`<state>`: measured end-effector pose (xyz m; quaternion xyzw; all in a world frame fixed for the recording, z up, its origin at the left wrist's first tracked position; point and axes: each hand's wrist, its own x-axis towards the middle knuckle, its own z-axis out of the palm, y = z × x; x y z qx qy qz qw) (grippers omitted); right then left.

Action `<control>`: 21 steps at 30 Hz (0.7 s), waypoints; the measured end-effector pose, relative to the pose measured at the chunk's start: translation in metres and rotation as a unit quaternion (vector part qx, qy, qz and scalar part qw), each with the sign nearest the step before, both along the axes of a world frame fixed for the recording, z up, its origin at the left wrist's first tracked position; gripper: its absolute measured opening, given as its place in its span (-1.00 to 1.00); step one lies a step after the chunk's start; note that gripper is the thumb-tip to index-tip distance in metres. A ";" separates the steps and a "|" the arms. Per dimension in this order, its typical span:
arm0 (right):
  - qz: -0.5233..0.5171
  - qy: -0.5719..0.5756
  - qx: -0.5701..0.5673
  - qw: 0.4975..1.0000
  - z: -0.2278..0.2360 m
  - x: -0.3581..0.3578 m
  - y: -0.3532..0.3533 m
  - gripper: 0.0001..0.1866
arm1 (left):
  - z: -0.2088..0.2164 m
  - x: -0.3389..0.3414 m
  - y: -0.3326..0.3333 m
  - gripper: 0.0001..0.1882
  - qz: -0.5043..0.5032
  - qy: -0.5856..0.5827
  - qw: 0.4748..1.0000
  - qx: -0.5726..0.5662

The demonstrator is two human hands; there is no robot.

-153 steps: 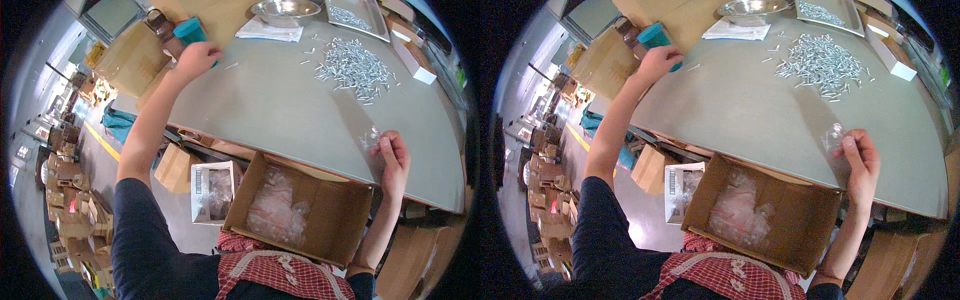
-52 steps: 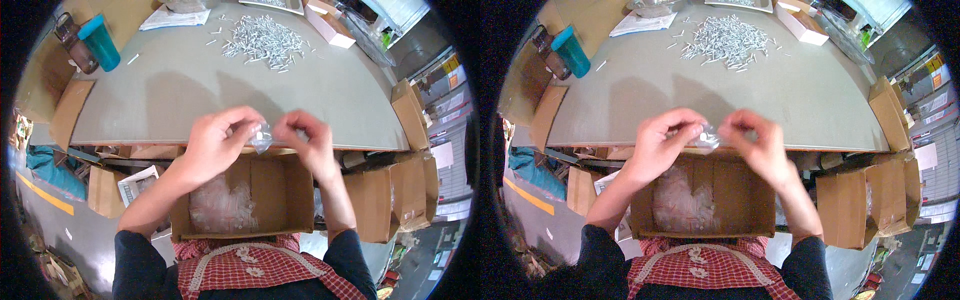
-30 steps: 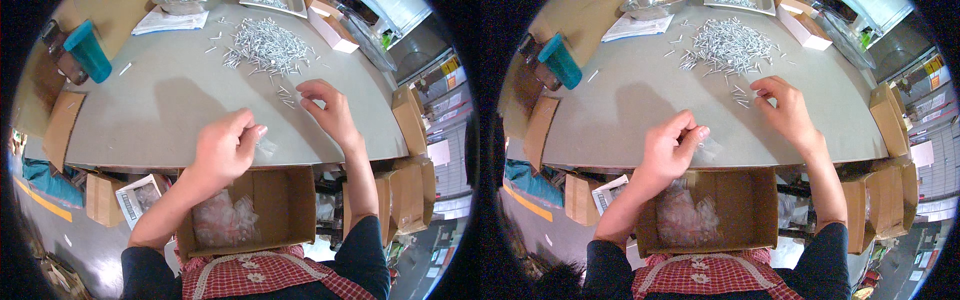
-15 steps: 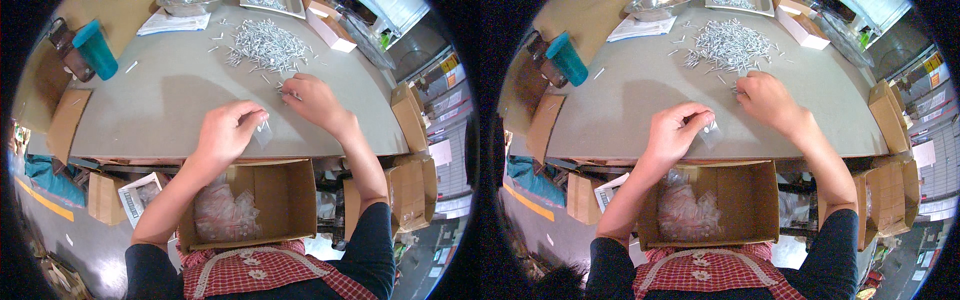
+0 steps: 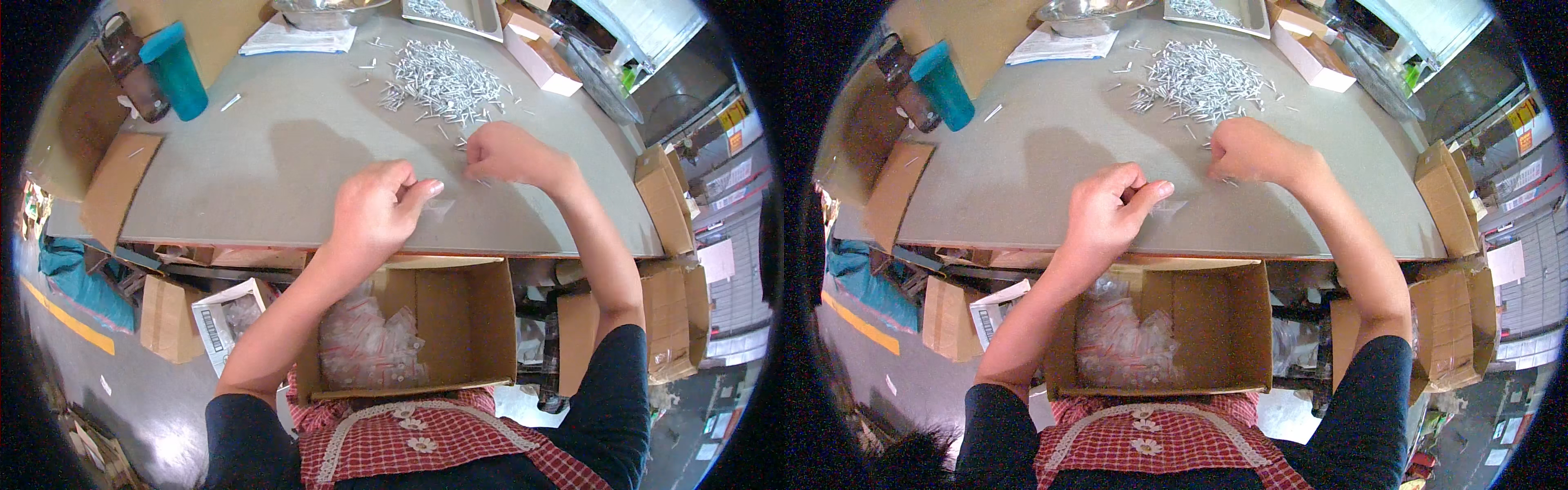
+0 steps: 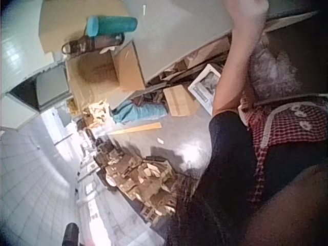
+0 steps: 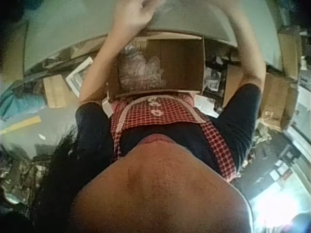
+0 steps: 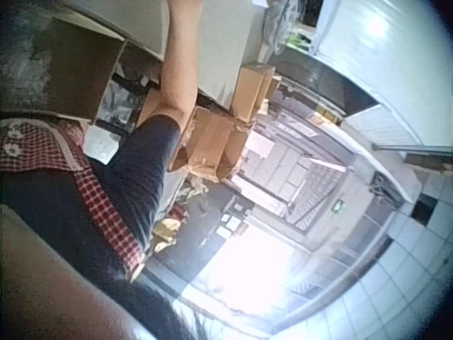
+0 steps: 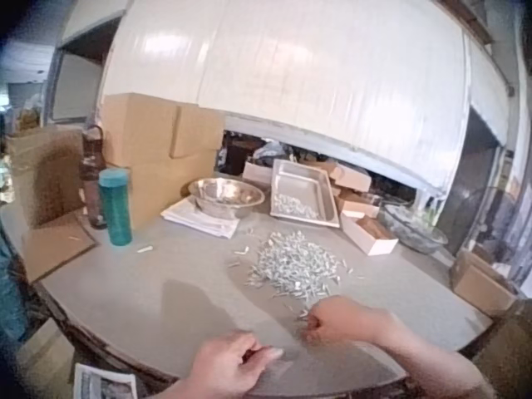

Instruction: Packaging small metal screws into individual small plastic bags.

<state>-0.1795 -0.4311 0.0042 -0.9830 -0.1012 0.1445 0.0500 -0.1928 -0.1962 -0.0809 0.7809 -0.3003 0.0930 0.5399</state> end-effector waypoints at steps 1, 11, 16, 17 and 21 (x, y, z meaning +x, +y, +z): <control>0.003 -0.001 0.000 1.000 0.001 0.000 0.001 -0.69 | 0.000 0.000 0.000 -0.65 0.009 -0.011 1.000 0.001; 0.047 -0.108 -0.096 0.988 -0.019 -0.030 0.004 -0.79 | -0.014 0.009 -0.006 -0.85 -0.040 0.054 0.992 -0.107; -0.033 -0.115 0.095 0.988 -0.009 -0.023 -0.031 -0.78 | -0.011 0.007 -0.007 -0.82 -0.034 0.063 0.996 -0.057; -0.040 -0.147 0.125 0.980 -0.010 -0.023 -0.039 -0.79 | -0.008 0.005 -0.007 -0.79 -0.012 0.038 0.999 -0.020; -0.039 -0.148 0.143 0.978 -0.004 -0.024 -0.035 -0.81 | -0.006 0.002 -0.003 -0.68 0.023 -0.027 0.999 -0.038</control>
